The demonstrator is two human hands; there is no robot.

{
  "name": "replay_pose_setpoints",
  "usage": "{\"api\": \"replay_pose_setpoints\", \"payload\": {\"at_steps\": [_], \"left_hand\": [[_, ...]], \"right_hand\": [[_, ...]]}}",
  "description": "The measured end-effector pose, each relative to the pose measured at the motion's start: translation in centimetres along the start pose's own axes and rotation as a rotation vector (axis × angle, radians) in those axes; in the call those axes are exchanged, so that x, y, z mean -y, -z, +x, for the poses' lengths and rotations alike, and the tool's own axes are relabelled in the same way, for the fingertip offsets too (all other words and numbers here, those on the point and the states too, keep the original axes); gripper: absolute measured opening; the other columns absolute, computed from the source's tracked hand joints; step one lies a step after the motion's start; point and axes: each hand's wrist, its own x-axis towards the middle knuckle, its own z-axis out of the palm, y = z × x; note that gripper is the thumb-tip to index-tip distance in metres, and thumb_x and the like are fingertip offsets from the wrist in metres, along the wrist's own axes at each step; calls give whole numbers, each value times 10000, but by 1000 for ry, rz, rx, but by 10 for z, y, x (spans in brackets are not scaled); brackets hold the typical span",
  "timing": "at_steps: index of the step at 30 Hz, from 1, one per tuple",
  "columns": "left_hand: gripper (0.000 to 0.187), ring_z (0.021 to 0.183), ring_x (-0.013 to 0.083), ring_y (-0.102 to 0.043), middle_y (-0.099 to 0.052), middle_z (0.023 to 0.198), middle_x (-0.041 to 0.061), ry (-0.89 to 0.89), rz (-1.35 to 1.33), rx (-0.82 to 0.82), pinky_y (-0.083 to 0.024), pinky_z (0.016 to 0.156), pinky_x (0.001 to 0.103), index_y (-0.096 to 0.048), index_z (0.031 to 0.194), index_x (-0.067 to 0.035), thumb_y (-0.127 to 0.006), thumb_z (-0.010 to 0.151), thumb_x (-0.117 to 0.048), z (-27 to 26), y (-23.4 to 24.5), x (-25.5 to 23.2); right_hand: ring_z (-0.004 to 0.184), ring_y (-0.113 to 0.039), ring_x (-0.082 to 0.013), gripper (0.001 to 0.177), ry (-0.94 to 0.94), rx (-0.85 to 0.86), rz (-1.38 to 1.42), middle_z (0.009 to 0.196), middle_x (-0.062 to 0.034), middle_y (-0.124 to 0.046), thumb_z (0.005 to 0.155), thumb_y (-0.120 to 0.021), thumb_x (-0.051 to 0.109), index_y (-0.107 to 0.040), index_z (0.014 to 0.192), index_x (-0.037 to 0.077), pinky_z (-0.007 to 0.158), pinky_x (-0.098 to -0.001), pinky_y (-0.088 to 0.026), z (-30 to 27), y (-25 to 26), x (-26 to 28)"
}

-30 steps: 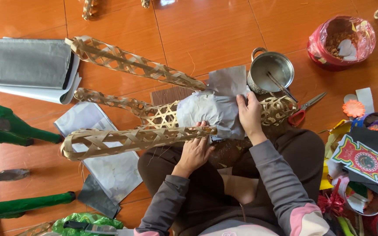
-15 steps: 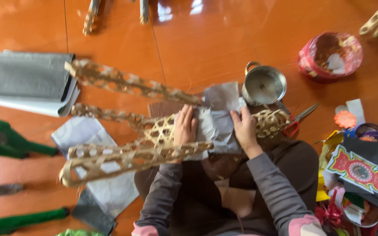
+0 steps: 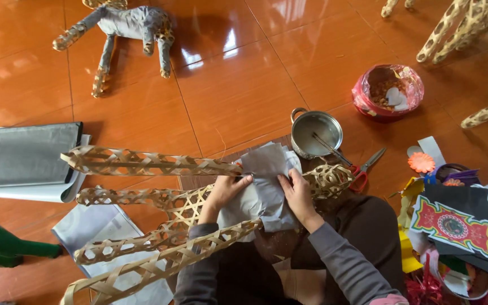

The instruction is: Applying paper strips with adhesive to a bamboo giraffe frame to create a sculpture.

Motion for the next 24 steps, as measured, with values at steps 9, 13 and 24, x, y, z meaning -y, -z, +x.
{"api": "replay_pose_setpoints", "payload": {"at_steps": [9, 13, 24], "left_hand": [[553, 1037, 378, -649, -713, 968, 163, 233, -90, 234, -463, 940, 443, -685, 929, -59, -735, 775, -588, 14, 8, -37], [645, 1007, 411, -658, -711, 916, 227, 259, 41, 190, -469, 917, 464, -697, 872, -14, -692, 765, -650, 5, 11, -58], [570, 1002, 367, -679, -720, 937, 215, 267, -97, 110, -506, 894, 455, -693, 924, -44, -772, 723, -572, 0, -2, -46]], "right_hand": [[656, -616, -377, 294, 130, 7, -70, 645, -178, -544, 919, -689, 248, -506, 766, 76, 586, -382, -497, -6, 13, 15], [685, -632, -386, 269, 119, 36, -260, 665, -162, -587, 949, -636, 294, -521, 803, 100, 598, -460, -497, -15, 26, 25], [792, -684, -413, 279, -122, 118, -207, 754, -210, -696, 947, -596, 219, -567, 1223, 191, 677, -508, -539, -15, 29, 40]]}}
